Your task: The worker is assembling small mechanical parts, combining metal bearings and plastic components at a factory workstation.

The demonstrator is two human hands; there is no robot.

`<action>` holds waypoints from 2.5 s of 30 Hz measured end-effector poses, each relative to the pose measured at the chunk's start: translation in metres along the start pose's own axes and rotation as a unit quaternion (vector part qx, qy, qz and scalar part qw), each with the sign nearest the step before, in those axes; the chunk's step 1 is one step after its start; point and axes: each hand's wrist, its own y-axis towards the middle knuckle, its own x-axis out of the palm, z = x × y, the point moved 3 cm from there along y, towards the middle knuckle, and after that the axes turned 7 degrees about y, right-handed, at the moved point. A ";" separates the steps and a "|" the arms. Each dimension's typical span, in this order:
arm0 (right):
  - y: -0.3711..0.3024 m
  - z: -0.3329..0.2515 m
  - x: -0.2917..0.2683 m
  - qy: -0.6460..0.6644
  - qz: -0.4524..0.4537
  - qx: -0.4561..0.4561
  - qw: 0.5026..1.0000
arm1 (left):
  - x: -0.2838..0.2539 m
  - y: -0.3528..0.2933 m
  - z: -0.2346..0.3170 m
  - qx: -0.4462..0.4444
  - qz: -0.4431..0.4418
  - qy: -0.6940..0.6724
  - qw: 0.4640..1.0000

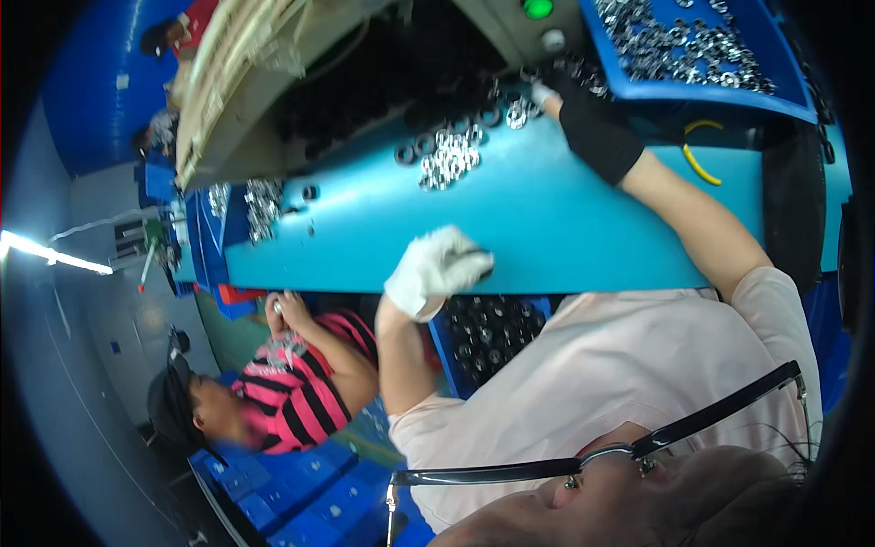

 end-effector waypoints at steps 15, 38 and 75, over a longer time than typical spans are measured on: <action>-0.010 -0.037 -0.005 -0.059 0.022 -0.309 0.949 | -0.075 0.103 0.007 0.208 0.263 0.032 0.942; -0.005 -0.026 -0.015 0.151 0.009 -0.150 0.977 | -0.084 0.192 0.056 0.168 0.278 -0.143 0.935; -0.025 -0.040 0.005 0.282 -0.037 -0.159 0.946 | 0.033 0.133 -0.011 0.019 0.060 -0.447 0.892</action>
